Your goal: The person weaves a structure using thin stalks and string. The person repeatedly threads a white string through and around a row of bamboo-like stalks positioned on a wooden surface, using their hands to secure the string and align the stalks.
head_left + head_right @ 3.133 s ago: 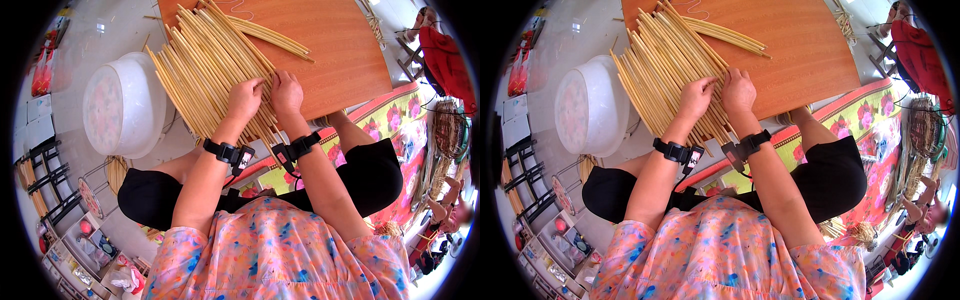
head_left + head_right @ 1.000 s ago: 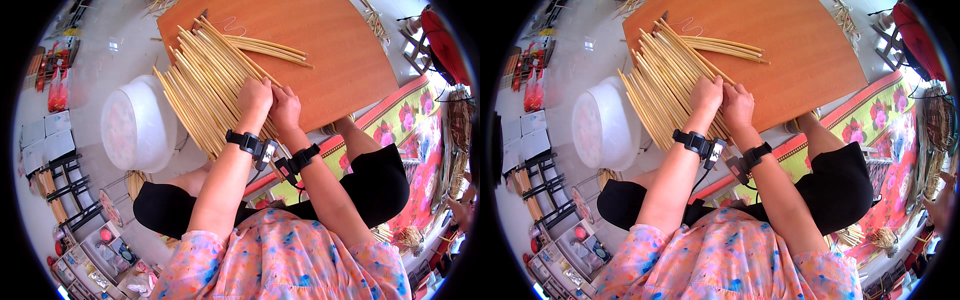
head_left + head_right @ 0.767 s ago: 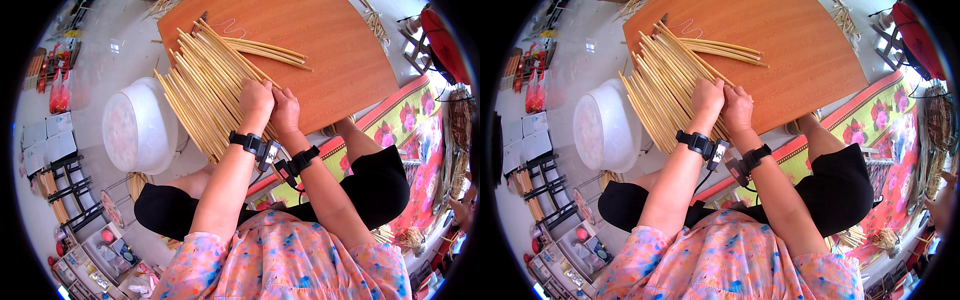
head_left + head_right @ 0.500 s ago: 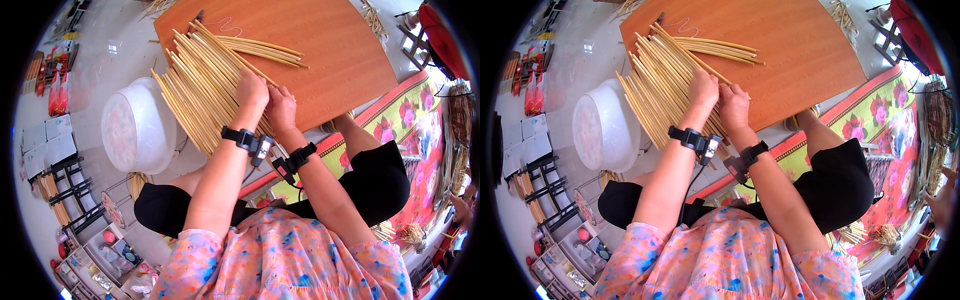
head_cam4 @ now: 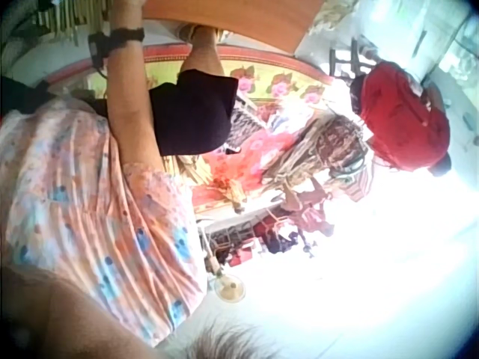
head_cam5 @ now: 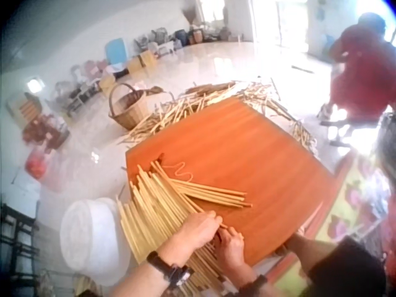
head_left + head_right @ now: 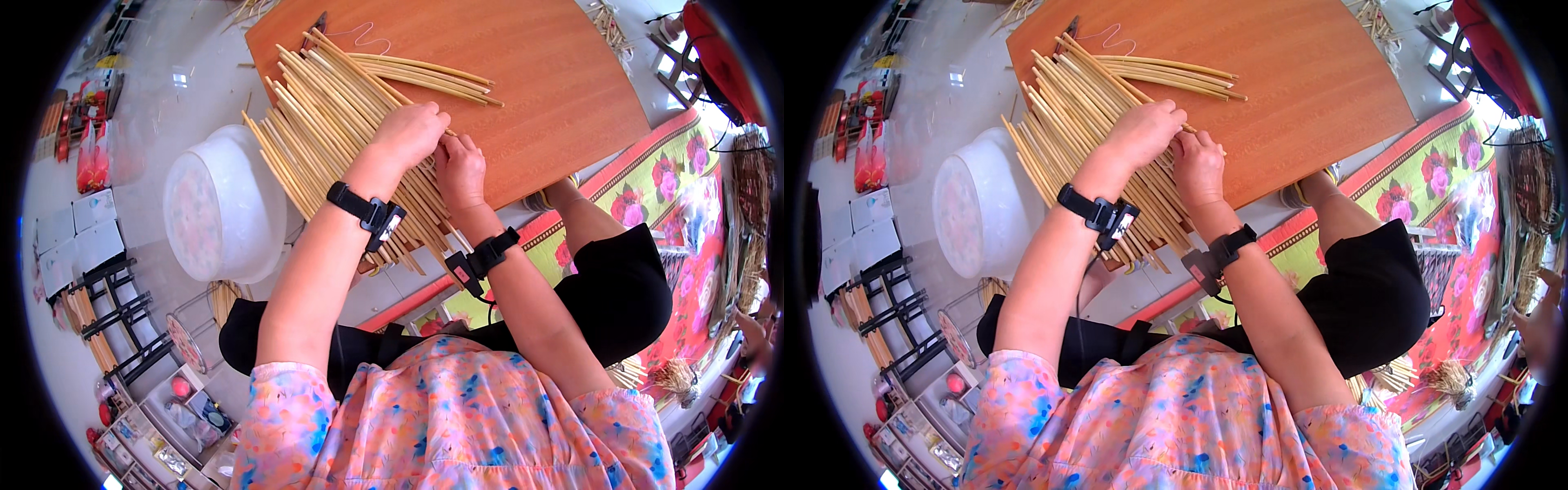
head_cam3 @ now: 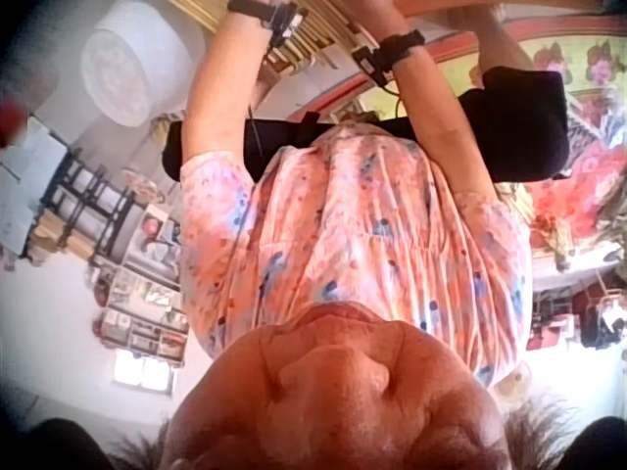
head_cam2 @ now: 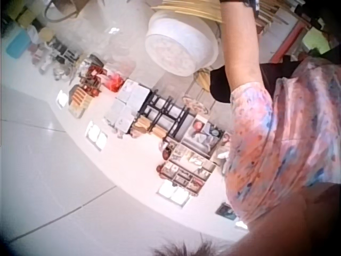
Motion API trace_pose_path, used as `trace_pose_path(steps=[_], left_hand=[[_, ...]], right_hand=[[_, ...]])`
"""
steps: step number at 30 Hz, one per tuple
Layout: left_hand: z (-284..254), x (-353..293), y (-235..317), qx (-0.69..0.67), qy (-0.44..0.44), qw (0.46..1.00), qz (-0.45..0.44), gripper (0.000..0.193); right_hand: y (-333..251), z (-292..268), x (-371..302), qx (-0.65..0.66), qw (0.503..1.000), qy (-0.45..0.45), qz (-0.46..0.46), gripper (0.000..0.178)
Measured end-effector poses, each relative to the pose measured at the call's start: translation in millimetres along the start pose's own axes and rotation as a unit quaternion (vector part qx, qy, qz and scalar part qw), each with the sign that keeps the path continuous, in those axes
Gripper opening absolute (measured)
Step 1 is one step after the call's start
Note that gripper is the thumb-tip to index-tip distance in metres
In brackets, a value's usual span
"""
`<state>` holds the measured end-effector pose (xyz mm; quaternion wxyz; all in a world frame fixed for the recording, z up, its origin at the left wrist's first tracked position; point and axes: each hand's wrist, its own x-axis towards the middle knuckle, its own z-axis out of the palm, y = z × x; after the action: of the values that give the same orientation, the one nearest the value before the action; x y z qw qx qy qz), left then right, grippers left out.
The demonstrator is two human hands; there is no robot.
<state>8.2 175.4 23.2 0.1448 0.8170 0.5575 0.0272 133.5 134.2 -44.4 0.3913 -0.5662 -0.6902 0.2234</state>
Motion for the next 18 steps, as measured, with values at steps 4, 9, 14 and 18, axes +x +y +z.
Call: trace_pose_path(steps=[4,9,14,18], left_hand=[[9,4,-5,0.063,0.034,0.997,0.039,0.007],[17,7,-1,0.014,0.128,0.992,0.012,0.006],[30,19,2,-0.135,0.183,0.969,-0.096,0.008],[27,51,22,-0.215,0.302,0.926,-0.071,0.015]], right_hand=[[-1,0,3,0.025,1.0,-0.013,0.002,0.006],[-4,-4,10,0.047,0.999,-0.001,0.014,0.006],[-2,-10,12,0.04,0.999,-0.027,0.021,0.006],[6,7,-4,0.033,0.999,-0.033,-0.007,0.005]])
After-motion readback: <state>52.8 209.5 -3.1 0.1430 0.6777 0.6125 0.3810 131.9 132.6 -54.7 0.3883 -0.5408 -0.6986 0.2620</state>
